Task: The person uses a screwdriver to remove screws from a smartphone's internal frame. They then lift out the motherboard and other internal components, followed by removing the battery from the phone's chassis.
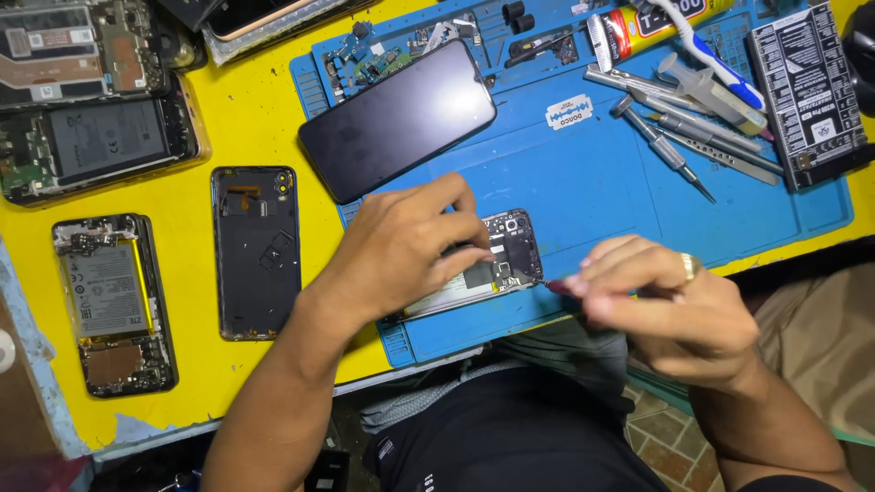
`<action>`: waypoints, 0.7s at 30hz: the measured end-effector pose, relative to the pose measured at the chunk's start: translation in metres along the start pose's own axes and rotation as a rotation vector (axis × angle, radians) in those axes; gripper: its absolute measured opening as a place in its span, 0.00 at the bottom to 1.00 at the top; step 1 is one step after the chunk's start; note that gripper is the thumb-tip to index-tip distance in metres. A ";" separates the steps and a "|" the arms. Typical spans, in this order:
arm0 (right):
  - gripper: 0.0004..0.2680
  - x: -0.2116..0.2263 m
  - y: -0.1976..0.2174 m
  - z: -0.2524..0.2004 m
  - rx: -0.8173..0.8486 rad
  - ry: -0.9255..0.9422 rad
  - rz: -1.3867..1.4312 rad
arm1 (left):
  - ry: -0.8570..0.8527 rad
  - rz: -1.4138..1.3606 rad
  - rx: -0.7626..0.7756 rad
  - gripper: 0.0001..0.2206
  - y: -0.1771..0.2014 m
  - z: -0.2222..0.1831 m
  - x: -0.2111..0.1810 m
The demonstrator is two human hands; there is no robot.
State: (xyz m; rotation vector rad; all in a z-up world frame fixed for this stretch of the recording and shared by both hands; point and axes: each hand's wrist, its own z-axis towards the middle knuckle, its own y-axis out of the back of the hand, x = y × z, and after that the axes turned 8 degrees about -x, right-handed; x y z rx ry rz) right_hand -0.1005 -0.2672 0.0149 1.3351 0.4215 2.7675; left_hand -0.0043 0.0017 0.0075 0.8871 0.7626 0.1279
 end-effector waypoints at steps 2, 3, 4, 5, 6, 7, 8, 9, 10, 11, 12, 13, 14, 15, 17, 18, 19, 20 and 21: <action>0.14 -0.008 0.007 -0.002 0.098 0.015 -0.029 | -0.020 -0.016 -0.010 0.07 -0.005 0.000 -0.002; 0.23 -0.013 0.010 -0.004 0.198 0.026 -0.057 | -0.037 -0.033 -0.018 0.05 -0.008 0.000 -0.003; 0.23 -0.006 0.007 0.001 0.195 0.024 -0.059 | -0.039 -0.035 -0.016 0.05 -0.009 0.001 -0.005; 0.11 0.000 0.004 0.005 0.102 0.022 -0.066 | -0.036 -0.048 -0.009 0.04 -0.010 0.002 -0.007; 0.05 0.007 0.000 0.009 0.010 0.017 -0.071 | -0.030 -0.062 -0.001 0.04 -0.011 0.003 -0.010; 0.05 0.004 0.002 0.005 0.009 0.014 -0.070 | -0.029 -0.064 0.001 0.04 -0.014 0.003 -0.012; 0.09 0.000 0.003 0.001 0.046 0.008 -0.048 | -0.017 -0.072 0.040 0.04 -0.017 0.003 -0.014; 0.18 -0.003 0.005 -0.003 0.083 0.001 -0.025 | -0.004 -0.079 0.079 0.05 -0.020 0.004 -0.016; 0.18 -0.004 0.005 -0.002 0.081 0.001 -0.026 | -0.006 -0.079 0.080 0.05 -0.022 0.003 -0.018; 0.17 -0.005 0.005 -0.002 0.090 0.032 -0.053 | -0.022 -0.085 0.078 0.05 -0.025 0.003 -0.020; 0.16 -0.007 0.005 0.000 0.100 0.068 -0.080 | -0.039 -0.086 0.072 0.05 -0.028 0.003 -0.022; 0.16 -0.007 0.004 0.000 0.099 0.073 -0.081 | -0.041 -0.083 0.070 0.05 -0.029 0.004 -0.021; 0.11 -0.004 0.002 -0.001 0.043 0.043 -0.037 | -0.062 -0.071 0.060 0.05 -0.031 0.003 -0.020; 0.07 -0.002 -0.001 -0.002 -0.014 0.013 0.006 | -0.082 -0.060 0.051 0.06 -0.032 0.002 -0.020; 0.16 -0.015 0.006 -0.007 0.074 0.040 -0.023 | -0.077 -0.057 0.061 0.06 -0.031 0.003 -0.018; 0.28 -0.022 0.009 -0.010 0.165 0.058 -0.049 | -0.065 -0.059 0.074 0.07 -0.031 0.002 -0.017; 0.28 -0.016 0.006 -0.007 0.164 0.058 -0.051 | -0.068 -0.059 0.074 0.07 -0.030 0.004 -0.017; 0.20 -0.009 0.004 -0.005 0.091 0.039 -0.071 | -0.061 -0.073 0.058 0.07 -0.030 0.003 -0.017; 0.13 -0.003 0.001 -0.003 0.018 0.019 -0.092 | -0.054 -0.087 0.042 0.07 -0.030 0.003 -0.017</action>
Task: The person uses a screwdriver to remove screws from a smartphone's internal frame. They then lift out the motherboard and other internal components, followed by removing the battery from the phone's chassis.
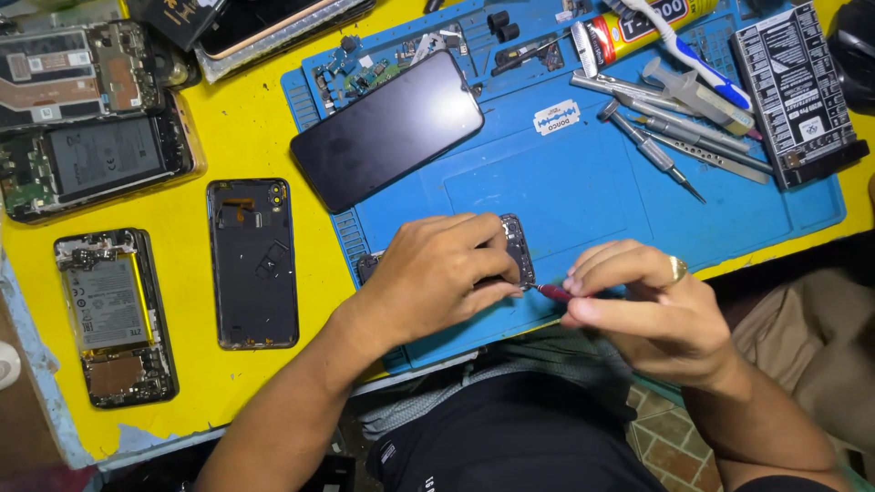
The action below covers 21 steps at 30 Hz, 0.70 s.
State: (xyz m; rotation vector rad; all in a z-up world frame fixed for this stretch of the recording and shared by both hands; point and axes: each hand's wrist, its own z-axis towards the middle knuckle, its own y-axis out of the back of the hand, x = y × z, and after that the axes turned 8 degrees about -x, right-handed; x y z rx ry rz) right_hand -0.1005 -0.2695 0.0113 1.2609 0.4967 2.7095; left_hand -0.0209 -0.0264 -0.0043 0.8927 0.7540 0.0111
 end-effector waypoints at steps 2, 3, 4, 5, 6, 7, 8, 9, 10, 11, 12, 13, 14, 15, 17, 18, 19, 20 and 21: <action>0.13 -0.002 0.002 -0.009 -0.009 -0.027 0.011 | -0.003 -0.002 0.006 0.07 -0.001 -0.001 0.001; 0.14 -0.003 0.003 -0.013 -0.019 -0.053 0.021 | -0.008 -0.004 0.012 0.08 -0.002 0.000 0.002; 0.14 -0.002 0.004 -0.014 -0.021 -0.051 0.020 | -0.011 -0.003 0.012 0.08 -0.003 0.000 0.002; 0.15 -0.001 0.005 -0.015 -0.008 -0.064 0.011 | -0.021 0.005 0.005 0.07 -0.004 -0.001 0.002; 0.17 -0.001 0.005 -0.015 0.005 -0.078 0.003 | -0.030 0.012 -0.002 0.06 -0.006 -0.001 0.003; 0.17 0.001 0.005 -0.015 0.006 -0.079 0.003 | -0.029 0.011 -0.002 0.06 -0.006 -0.002 0.003; 0.18 0.002 0.004 -0.015 0.000 -0.089 0.018 | -0.040 0.006 -0.007 0.07 -0.007 -0.002 0.003; 0.19 0.003 0.004 -0.015 -0.006 -0.098 0.033 | -0.051 0.002 -0.013 0.07 -0.008 -0.002 0.003; 0.19 0.004 0.003 -0.014 -0.004 -0.097 0.035 | -0.049 0.003 -0.014 0.07 -0.009 -0.003 0.004; 0.19 0.005 0.002 -0.013 -0.021 -0.090 0.049 | -0.061 0.007 -0.016 0.07 -0.009 -0.003 0.005; 0.18 0.006 0.001 -0.011 -0.039 -0.082 0.062 | -0.072 0.010 -0.017 0.07 -0.010 -0.003 0.006; 0.18 0.005 0.001 -0.011 -0.039 -0.077 0.062 | -0.075 0.014 -0.019 0.07 -0.011 -0.003 0.006; 0.19 0.005 0.002 -0.011 -0.035 -0.074 0.090 | -0.071 0.012 -0.016 0.07 -0.012 -0.002 0.006; 0.19 0.004 0.002 -0.011 -0.031 -0.075 0.119 | -0.067 0.007 -0.011 0.07 -0.013 -0.003 0.006; 0.19 0.003 0.001 -0.011 -0.029 -0.066 0.098 | -0.064 0.016 -0.006 0.06 -0.013 -0.002 0.005; 0.20 0.003 0.001 -0.011 -0.028 -0.057 0.078 | -0.062 0.024 -0.001 0.06 -0.013 -0.002 0.005; 0.20 0.001 0.001 -0.011 -0.027 -0.056 0.081 | -0.059 0.026 -0.001 0.06 -0.011 -0.001 0.006; 0.21 -0.002 0.001 -0.010 -0.043 -0.025 0.089 | -0.044 0.032 0.011 0.06 -0.009 -0.001 0.006; 0.22 -0.004 0.002 -0.010 -0.058 0.004 0.097 | -0.028 0.036 0.022 0.06 -0.008 -0.001 0.006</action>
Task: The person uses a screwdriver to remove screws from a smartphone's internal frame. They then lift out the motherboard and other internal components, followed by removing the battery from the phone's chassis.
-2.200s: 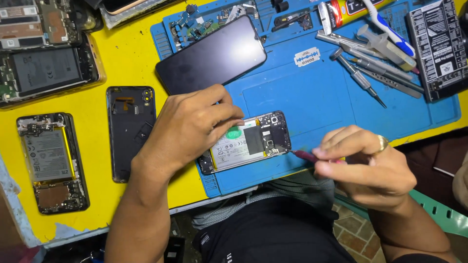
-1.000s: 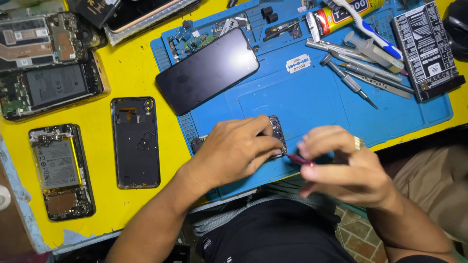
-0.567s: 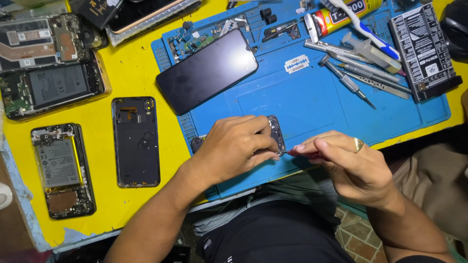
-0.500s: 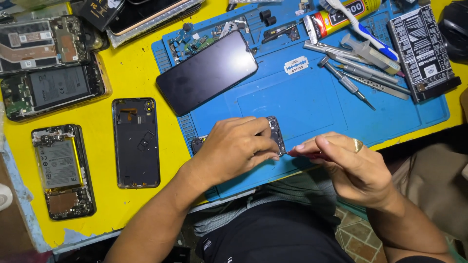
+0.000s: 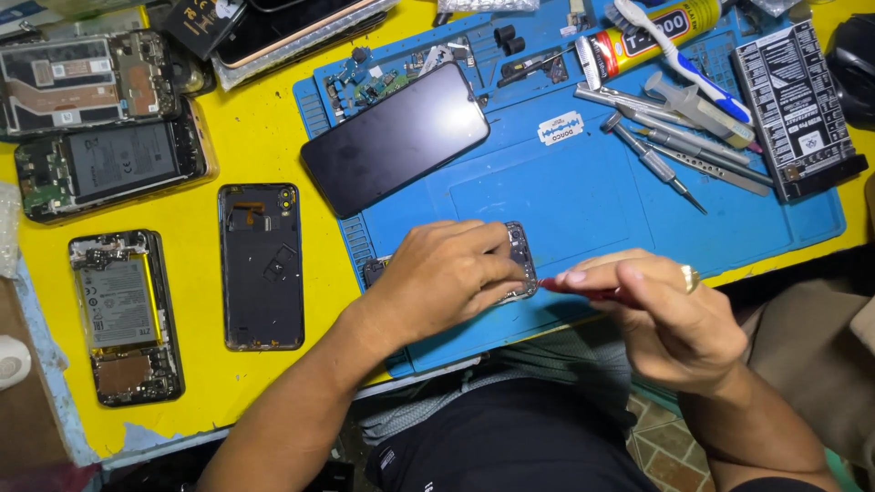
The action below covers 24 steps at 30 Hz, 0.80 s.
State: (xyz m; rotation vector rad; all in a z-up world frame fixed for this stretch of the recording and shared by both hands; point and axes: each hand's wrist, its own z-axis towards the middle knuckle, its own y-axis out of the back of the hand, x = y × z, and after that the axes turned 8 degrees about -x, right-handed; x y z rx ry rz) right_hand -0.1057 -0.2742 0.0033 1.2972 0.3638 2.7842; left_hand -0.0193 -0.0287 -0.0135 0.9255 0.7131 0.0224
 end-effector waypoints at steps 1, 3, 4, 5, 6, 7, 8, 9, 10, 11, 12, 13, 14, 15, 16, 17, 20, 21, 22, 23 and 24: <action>0.22 -0.004 0.001 -0.006 0.002 -0.002 0.003 | 0.004 0.000 0.000 0.06 0.004 -0.001 -0.001; 0.26 -0.011 0.004 -0.016 -0.143 -0.041 -0.061 | 0.031 -0.028 -0.029 0.04 0.011 0.000 -0.002; 0.26 -0.013 0.004 -0.017 -0.142 -0.039 -0.061 | 0.031 -0.026 -0.031 0.04 0.008 0.000 -0.004; 0.25 -0.015 0.004 -0.019 -0.213 -0.096 -0.144 | 0.014 -0.027 -0.022 0.04 0.005 -0.001 -0.005; 0.23 -0.017 0.004 -0.020 -0.286 -0.154 -0.229 | -0.005 -0.028 -0.012 0.04 0.003 -0.001 -0.007; 0.23 -0.021 0.005 -0.023 -0.288 -0.153 -0.229 | -0.007 -0.026 -0.011 0.04 -0.004 -0.002 -0.009; 0.23 -0.026 0.006 -0.025 -0.347 -0.241 -0.157 | -0.040 0.048 0.026 0.03 -0.010 -0.003 -0.010; 0.22 -0.031 0.007 -0.028 -0.404 -0.330 -0.083 | -0.072 0.123 0.063 0.03 -0.017 -0.003 -0.011; 0.22 -0.034 0.005 -0.030 -0.404 -0.333 -0.082 | -0.070 0.121 0.066 0.03 -0.018 -0.003 -0.013; 0.22 -0.037 0.004 -0.033 -0.453 -0.360 -0.060 | -0.081 0.143 0.054 0.05 -0.018 -0.002 -0.015; 0.22 -0.042 0.003 -0.035 -0.502 -0.382 -0.038 | -0.094 0.168 0.042 0.08 -0.019 -0.001 -0.016; 0.22 -0.047 0.004 -0.037 -0.502 -0.381 -0.035 | -0.093 0.171 0.043 0.08 -0.020 0.000 -0.016; 0.22 -0.051 0.005 -0.039 -0.557 -0.403 0.015 | -0.111 0.183 0.037 0.07 -0.022 0.000 -0.016; 0.22 -0.056 0.006 -0.042 -0.611 -0.424 0.066 | -0.130 0.194 0.031 0.07 -0.024 0.001 -0.016; 0.22 -0.057 0.006 -0.041 -0.611 -0.423 0.067 | -0.130 0.196 0.031 0.07 -0.024 -0.001 -0.018; 0.22 -0.057 0.006 -0.041 -0.625 -0.435 0.075 | -0.142 0.245 0.053 0.06 -0.024 -0.002 -0.020; 0.22 -0.058 0.006 -0.041 -0.634 -0.432 0.079 | -0.184 0.364 0.005 0.08 -0.020 -0.003 -0.032; 0.22 -0.059 0.006 -0.041 -0.630 -0.423 0.073 | -0.212 0.427 -0.061 0.11 -0.017 -0.003 -0.037; 0.22 -0.059 0.007 -0.042 -0.629 -0.426 0.076 | -0.209 0.428 -0.059 0.11 -0.017 -0.004 -0.043; 0.22 -0.060 0.007 -0.044 -0.635 -0.417 0.075 | -0.216 0.496 -0.090 0.11 -0.017 -0.006 -0.049; 0.22 -0.061 0.008 -0.045 -0.641 -0.403 0.075 | -0.225 0.568 -0.122 0.13 -0.018 -0.008 -0.054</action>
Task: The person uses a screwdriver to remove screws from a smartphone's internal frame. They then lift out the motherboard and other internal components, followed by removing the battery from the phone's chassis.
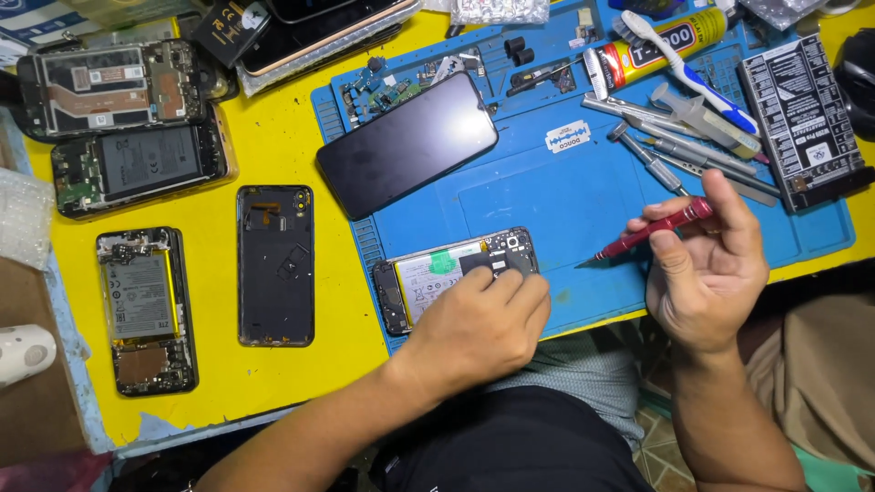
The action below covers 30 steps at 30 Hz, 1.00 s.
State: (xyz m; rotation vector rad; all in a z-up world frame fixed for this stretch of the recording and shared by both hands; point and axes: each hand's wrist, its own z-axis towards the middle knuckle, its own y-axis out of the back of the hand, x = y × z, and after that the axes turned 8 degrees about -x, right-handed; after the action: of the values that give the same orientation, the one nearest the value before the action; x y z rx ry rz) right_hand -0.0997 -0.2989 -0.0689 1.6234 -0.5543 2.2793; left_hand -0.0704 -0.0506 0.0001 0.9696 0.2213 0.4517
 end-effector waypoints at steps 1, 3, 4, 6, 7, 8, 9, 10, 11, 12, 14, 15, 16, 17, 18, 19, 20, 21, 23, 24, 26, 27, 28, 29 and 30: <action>0.22 -0.001 -0.001 0.001 0.002 0.001 0.004 | 0.000 0.004 0.001 0.13 0.000 0.000 0.000; 0.22 0.000 -0.002 0.000 -0.004 0.013 -0.010 | 0.058 0.087 0.009 0.12 0.002 -0.001 -0.002; 0.22 0.000 -0.002 0.001 -0.005 0.016 -0.007 | 0.056 0.090 0.008 0.12 0.000 -0.002 -0.003; 0.22 -0.001 -0.002 0.002 0.001 0.021 -0.007 | 0.109 0.112 -0.001 0.12 -0.002 -0.003 -0.006; 0.22 0.001 0.000 0.000 0.002 0.016 -0.005 | 0.112 0.112 0.004 0.12 -0.002 -0.005 -0.006; 0.22 0.000 0.000 0.001 -0.008 0.007 -0.005 | 0.172 0.063 -0.010 0.10 -0.002 -0.007 -0.006; 0.22 0.000 0.000 0.001 -0.018 -0.003 -0.006 | 0.233 0.014 -0.025 0.09 -0.001 -0.008 -0.005; 0.22 -0.001 0.002 0.001 -0.010 -0.006 0.007 | 0.238 0.027 -0.019 0.09 0.003 -0.018 -0.001; 0.22 -0.003 0.003 0.000 -0.016 0.004 -0.001 | 0.358 -0.021 0.011 0.07 0.007 -0.028 0.004; 0.22 -0.004 0.005 0.000 -0.024 0.012 -0.011 | 0.478 -0.073 0.041 0.06 0.012 -0.037 0.008; 0.22 -0.002 0.006 -0.001 -0.013 -0.014 0.002 | 0.612 0.007 0.045 0.04 0.034 -0.063 0.028; 0.22 -0.001 0.007 -0.001 -0.008 -0.036 0.006 | 0.740 0.078 0.044 0.03 0.045 -0.076 0.037; 0.22 0.002 0.005 -0.001 -0.002 -0.037 0.011 | 0.744 0.084 0.044 0.03 0.056 -0.087 0.045; 0.21 0.004 0.003 0.000 0.015 -0.089 0.025 | 0.744 0.193 0.036 0.04 0.066 -0.097 0.052; 0.21 0.008 0.002 0.000 0.031 -0.141 0.033 | 0.743 0.297 0.028 0.05 0.075 -0.107 0.059; 0.21 0.012 -0.002 0.003 0.037 -0.142 0.032 | 0.748 0.298 0.027 0.05 0.079 -0.117 0.061; 0.20 0.016 -0.005 0.005 0.073 -0.171 0.023 | 0.775 0.318 0.014 0.04 0.082 -0.126 0.062; 0.20 0.020 -0.008 0.008 0.110 -0.201 0.013 | 0.802 0.338 0.001 0.04 0.085 -0.135 0.064; 0.20 0.023 -0.010 0.011 0.160 -0.227 -0.016 | 0.819 0.341 0.017 0.06 0.087 -0.143 0.064; 0.20 0.024 -0.011 0.013 0.209 -0.254 -0.039 | 0.833 0.350 0.034 0.10 0.087 -0.147 0.064; 0.20 0.035 -0.014 0.016 0.287 -0.218 -0.219 | 0.830 0.381 0.018 0.10 0.088 -0.141 0.064; 0.19 0.041 -0.015 0.017 0.368 -0.184 -0.395 | 0.828 0.415 0.004 0.11 0.089 -0.138 0.064; 0.19 0.043 -0.016 0.023 0.364 -0.179 -0.398 | 0.824 0.412 -0.001 0.11 0.087 -0.132 0.064; 0.17 0.046 -0.016 0.028 0.466 -0.003 -0.537 | 0.805 0.376 -0.038 0.07 0.085 -0.126 0.063; 0.16 0.048 -0.017 0.033 0.569 0.173 -0.675 | 0.786 0.340 -0.073 0.04 0.084 -0.120 0.063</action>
State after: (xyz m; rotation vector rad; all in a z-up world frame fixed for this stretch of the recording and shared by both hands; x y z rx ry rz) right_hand -0.0799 -0.2989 -0.0113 1.4798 0.6537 2.0849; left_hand -0.0827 0.1083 0.0047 0.7179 0.7472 1.1410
